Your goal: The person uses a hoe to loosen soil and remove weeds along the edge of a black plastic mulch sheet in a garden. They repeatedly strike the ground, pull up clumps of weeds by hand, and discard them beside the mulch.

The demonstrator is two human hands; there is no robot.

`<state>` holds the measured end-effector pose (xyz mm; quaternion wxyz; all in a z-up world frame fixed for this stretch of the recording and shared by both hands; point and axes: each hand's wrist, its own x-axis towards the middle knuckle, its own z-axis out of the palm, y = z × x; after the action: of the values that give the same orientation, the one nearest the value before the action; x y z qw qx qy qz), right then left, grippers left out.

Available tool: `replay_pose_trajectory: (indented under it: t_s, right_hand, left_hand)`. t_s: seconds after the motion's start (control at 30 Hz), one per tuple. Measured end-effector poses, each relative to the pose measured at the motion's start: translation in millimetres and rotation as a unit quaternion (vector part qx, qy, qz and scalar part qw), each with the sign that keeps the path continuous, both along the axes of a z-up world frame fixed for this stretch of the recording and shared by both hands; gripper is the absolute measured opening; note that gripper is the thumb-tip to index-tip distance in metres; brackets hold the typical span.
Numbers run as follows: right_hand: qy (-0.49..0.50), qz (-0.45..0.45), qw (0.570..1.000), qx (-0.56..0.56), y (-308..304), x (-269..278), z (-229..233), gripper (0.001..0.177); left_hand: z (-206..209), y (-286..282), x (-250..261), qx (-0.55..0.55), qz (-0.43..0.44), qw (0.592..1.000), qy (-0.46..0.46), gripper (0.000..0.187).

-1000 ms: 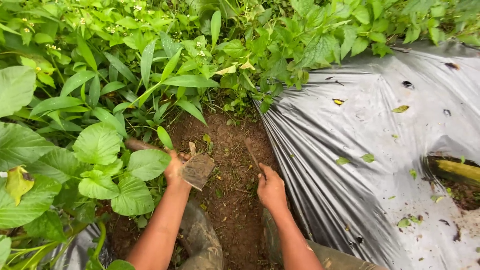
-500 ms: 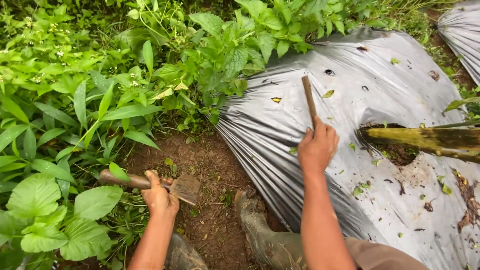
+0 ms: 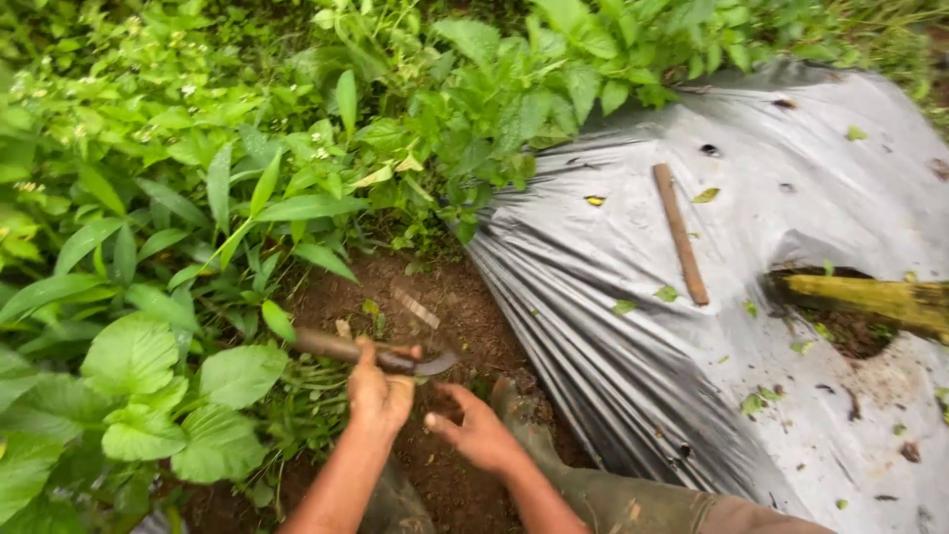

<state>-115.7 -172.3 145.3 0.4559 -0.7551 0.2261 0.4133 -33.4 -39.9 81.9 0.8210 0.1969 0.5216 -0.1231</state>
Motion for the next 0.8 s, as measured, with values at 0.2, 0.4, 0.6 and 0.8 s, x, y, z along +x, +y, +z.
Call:
replay_pose_trajectory:
  t_s: [0.2,0.4,0.6,0.8]
  right_hand:
    - [-0.221,-0.251,0.940,0.058,39,-18,-76,0.075]
    - [-0.149,-0.454,0.878,0.017,34,6,-86,0.022]
    - [-0.179,-0.397,0.897,0.072,-8,27,-79,0.026]
    - [-0.179,-0.345,0.900,0.199,-25,34,-108,0.024]
  left_hand:
    - [-81,-13,-53,-0.022,-0.179,0.983,0.036,0.050]
    - [6,-4,-42,0.036,-0.365,0.930,0.018,0.036]
    - [37,58,-41,0.287,-0.734,0.578,-0.209,0.022]
    - [-13,96,-8,0.484,-0.845,0.173,-0.150,0.136]
